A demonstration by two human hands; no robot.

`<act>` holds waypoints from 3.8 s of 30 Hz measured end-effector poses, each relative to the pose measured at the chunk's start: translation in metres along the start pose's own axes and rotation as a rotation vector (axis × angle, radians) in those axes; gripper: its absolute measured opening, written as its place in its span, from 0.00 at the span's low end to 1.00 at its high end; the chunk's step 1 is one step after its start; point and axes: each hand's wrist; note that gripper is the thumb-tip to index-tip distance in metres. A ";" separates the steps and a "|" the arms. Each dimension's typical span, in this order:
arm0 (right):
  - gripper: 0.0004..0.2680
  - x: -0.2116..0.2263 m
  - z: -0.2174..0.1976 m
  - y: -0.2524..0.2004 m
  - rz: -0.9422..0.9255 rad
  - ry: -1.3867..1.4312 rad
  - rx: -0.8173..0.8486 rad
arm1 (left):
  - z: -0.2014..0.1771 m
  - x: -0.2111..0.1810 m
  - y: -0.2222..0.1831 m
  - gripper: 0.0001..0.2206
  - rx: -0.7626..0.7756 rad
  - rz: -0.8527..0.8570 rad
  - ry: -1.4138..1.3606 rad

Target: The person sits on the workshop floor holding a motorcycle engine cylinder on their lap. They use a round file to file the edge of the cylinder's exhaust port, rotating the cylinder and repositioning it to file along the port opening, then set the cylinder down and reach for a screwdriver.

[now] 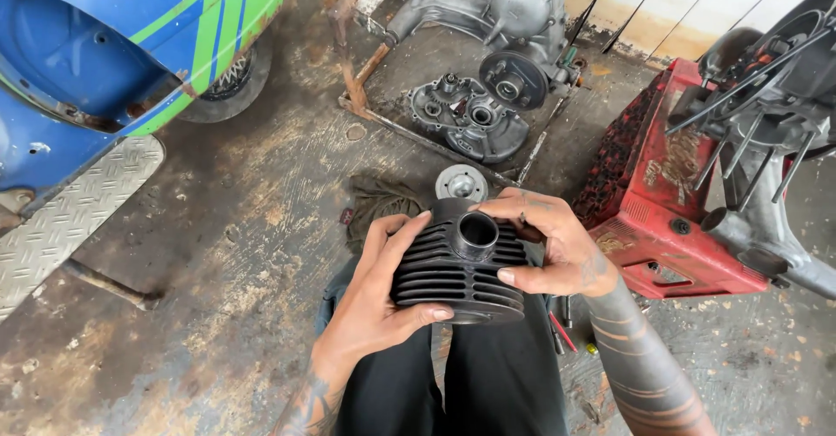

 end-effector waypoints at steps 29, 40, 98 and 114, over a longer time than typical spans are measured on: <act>0.22 -0.011 -0.002 0.030 -0.030 -0.042 0.185 | 0.004 0.011 -0.007 0.40 -0.074 -0.015 0.244; 0.21 -0.018 0.002 0.016 0.014 -0.037 0.103 | -0.002 0.001 0.017 0.43 0.032 -0.138 0.169; 0.11 0.046 0.038 -0.012 0.113 -1.100 -0.061 | 0.041 0.010 0.056 0.26 -0.163 -0.263 0.030; 0.06 0.026 0.026 -0.029 0.067 -0.907 -0.062 | 0.046 0.009 0.041 0.29 -0.284 -0.080 0.218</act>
Point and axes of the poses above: each hand's wrist, its own y-axis towards the middle knuckle, its own z-axis out of the palm, x = y × z, and after that the axes turned 8 degrees about -z, right-handed
